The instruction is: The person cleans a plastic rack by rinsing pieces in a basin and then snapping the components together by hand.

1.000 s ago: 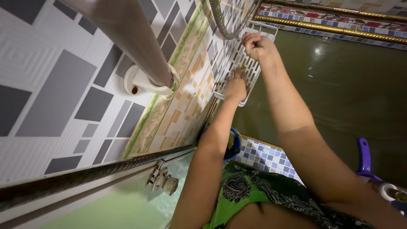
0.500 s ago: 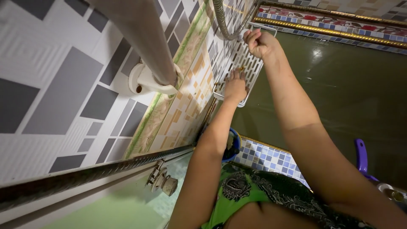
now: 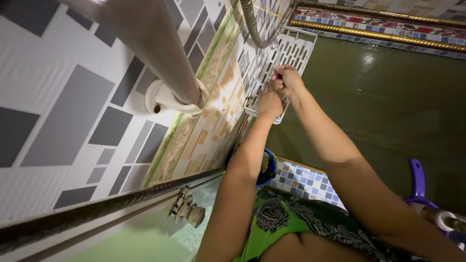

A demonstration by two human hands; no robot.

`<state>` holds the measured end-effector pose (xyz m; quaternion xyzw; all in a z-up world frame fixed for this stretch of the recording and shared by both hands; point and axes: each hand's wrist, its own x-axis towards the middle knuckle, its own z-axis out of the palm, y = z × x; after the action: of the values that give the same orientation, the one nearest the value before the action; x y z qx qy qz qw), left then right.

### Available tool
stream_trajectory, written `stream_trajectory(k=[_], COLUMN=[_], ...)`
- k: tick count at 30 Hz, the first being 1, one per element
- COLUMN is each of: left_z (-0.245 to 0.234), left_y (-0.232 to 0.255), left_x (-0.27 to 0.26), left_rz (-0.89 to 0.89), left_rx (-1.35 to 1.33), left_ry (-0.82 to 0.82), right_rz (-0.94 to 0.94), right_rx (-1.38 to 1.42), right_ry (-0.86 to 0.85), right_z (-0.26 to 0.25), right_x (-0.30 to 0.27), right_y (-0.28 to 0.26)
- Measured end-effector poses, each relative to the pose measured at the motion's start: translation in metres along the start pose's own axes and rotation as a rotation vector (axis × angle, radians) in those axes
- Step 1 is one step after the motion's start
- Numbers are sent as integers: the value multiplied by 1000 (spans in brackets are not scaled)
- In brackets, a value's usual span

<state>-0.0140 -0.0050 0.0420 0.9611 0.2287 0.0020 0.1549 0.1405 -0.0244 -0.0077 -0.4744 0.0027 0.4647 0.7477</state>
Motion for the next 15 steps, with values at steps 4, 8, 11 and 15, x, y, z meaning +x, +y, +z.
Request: stream_trajectory(k=[4,8,11,15], left_z=[-2,13,27,34], left_y=[-1,-6,-12,-10], left_x=[0,4,10,13], left_rz=[14,-7,14,29], left_rx=[-54,-17,17,-130], left_ry=[52,25,8,203], right_rz=[-64,-76,-144,-85], right_rx=[-71,-69,-149,-163], right_ry=[79,90,189,124], right_z=[14,12,27,26], right_x=[45,76,65,7], right_y=[1,-9,10,31])
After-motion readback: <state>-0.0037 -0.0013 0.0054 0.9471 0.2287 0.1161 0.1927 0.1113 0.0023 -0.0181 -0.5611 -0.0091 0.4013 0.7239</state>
